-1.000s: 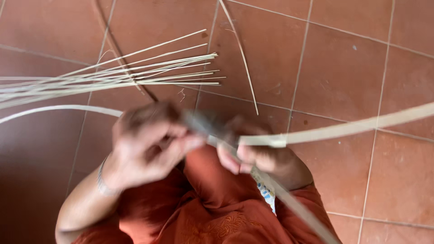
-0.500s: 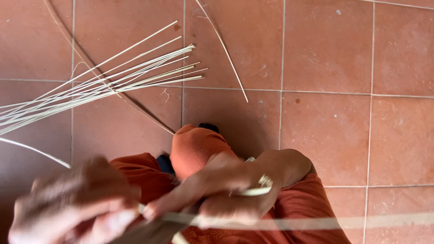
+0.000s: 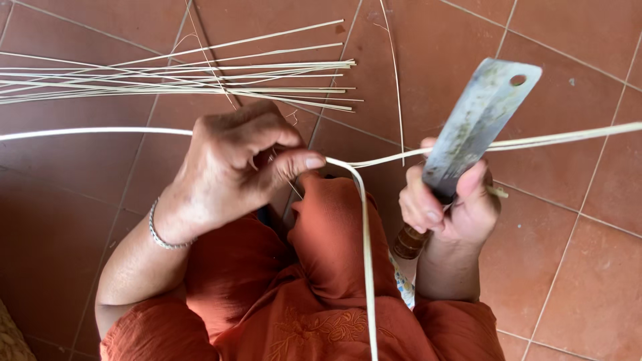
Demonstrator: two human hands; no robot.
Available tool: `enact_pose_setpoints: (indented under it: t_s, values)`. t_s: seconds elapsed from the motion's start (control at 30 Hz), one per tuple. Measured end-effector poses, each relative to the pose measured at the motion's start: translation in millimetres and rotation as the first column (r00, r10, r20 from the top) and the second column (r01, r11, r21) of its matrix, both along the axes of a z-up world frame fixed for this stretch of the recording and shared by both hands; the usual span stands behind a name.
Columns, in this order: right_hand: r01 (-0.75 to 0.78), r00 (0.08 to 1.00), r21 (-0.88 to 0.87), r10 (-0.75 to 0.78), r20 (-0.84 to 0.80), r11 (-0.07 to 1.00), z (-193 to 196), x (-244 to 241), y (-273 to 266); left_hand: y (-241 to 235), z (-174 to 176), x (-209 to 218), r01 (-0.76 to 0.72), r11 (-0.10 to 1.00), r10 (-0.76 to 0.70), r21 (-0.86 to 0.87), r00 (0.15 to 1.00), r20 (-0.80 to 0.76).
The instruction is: The person sits on a tiled floor and uses a knife to split long bamboo sticks into thin strips. They hold the sticks in one hand and carefully shave or split them with the knife in the other, accumulating a pile of thin strips on the floor.
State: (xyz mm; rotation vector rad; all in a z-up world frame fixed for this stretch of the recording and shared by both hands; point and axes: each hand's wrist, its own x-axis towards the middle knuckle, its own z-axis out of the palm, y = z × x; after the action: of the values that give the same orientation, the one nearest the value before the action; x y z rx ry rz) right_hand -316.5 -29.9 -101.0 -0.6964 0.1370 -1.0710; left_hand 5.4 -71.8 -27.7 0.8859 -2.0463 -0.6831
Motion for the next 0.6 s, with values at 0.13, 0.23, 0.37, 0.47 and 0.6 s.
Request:
enact_pose_setpoints:
  t_s: [0.13,0.23,0.37,0.47,0.6]
  values:
    - [0.033,0.999,0.04,-0.032,-0.014,0.999,-13,-12,-12,-17,-6,8,-0.002,1.0,0.002,0.023,1.0,-0.015]
    - [0.043,0.997,0.028,-0.041,-0.062,0.999,-21,-17,-27,-18,-9,8,0.012,0.998,-0.011,0.055,1.0,-0.025]
    - [0.161,0.968,0.021,-0.153,-0.198,0.987,-34,-19,-47,-22,-20,6,-0.012,0.995,0.015,0.101,0.999,-0.031]
    - [0.178,0.965,0.04,-0.167,-0.201,0.983,-45,-19,-53,-26,-30,7,0.025,0.996,-0.02,0.09,0.998,-0.055]
    - [0.172,0.963,0.039,-0.159,-0.219,0.984,-60,-30,-69,-38,-40,12,0.014,0.992,-0.012,0.128,1.0,-0.017]
